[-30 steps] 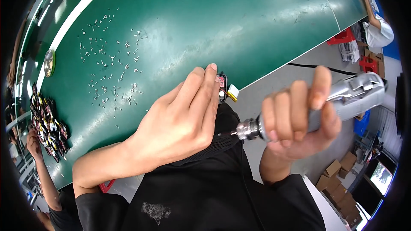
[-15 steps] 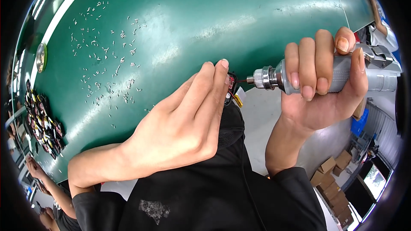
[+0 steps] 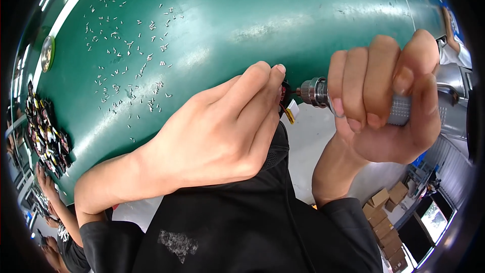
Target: Assembling small electronic components using an electric screwdriver on a factory assembly line.
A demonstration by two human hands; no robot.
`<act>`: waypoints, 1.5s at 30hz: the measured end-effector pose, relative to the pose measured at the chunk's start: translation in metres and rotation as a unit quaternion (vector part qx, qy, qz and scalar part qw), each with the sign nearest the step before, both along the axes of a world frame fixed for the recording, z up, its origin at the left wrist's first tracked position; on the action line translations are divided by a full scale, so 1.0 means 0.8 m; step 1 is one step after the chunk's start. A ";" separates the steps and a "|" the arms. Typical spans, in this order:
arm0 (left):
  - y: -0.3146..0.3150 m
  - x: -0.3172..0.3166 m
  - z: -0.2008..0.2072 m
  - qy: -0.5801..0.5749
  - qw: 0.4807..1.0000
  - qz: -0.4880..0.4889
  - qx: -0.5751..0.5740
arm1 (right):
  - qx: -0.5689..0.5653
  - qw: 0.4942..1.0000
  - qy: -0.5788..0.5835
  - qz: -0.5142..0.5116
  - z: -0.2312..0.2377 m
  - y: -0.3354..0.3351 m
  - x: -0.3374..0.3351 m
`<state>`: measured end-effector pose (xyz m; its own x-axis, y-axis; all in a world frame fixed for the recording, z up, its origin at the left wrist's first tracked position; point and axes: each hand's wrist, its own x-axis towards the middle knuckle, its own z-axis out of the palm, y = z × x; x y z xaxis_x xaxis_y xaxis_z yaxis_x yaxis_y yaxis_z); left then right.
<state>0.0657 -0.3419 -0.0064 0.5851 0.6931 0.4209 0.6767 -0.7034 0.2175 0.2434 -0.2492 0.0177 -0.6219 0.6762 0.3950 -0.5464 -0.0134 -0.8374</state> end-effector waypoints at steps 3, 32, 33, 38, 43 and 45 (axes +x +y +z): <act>0.002 -0.001 -0.008 -0.003 0.999 -0.003 0.038 | 0.002 1.000 -0.018 0.013 0.006 -0.001 -0.004; -0.208 -0.326 0.046 0.159 0.736 0.653 0.080 | -0.299 0.936 0.180 -0.041 -0.031 -0.038 -0.063; -0.191 -0.312 0.045 0.130 0.770 0.620 0.077 | -0.317 0.929 0.185 -0.040 -0.032 -0.039 -0.065; -0.093 -0.238 0.044 0.005 0.893 0.449 0.003 | -0.339 0.914 0.221 -0.026 -0.039 -0.040 -0.060; 0.001 -0.236 0.025 0.031 0.934 0.355 0.021 | -0.347 0.909 0.230 -0.018 -0.038 -0.041 -0.053; 0.011 -0.236 0.023 0.049 0.938 0.341 0.017 | -0.351 0.907 0.232 -0.015 -0.037 -0.041 -0.051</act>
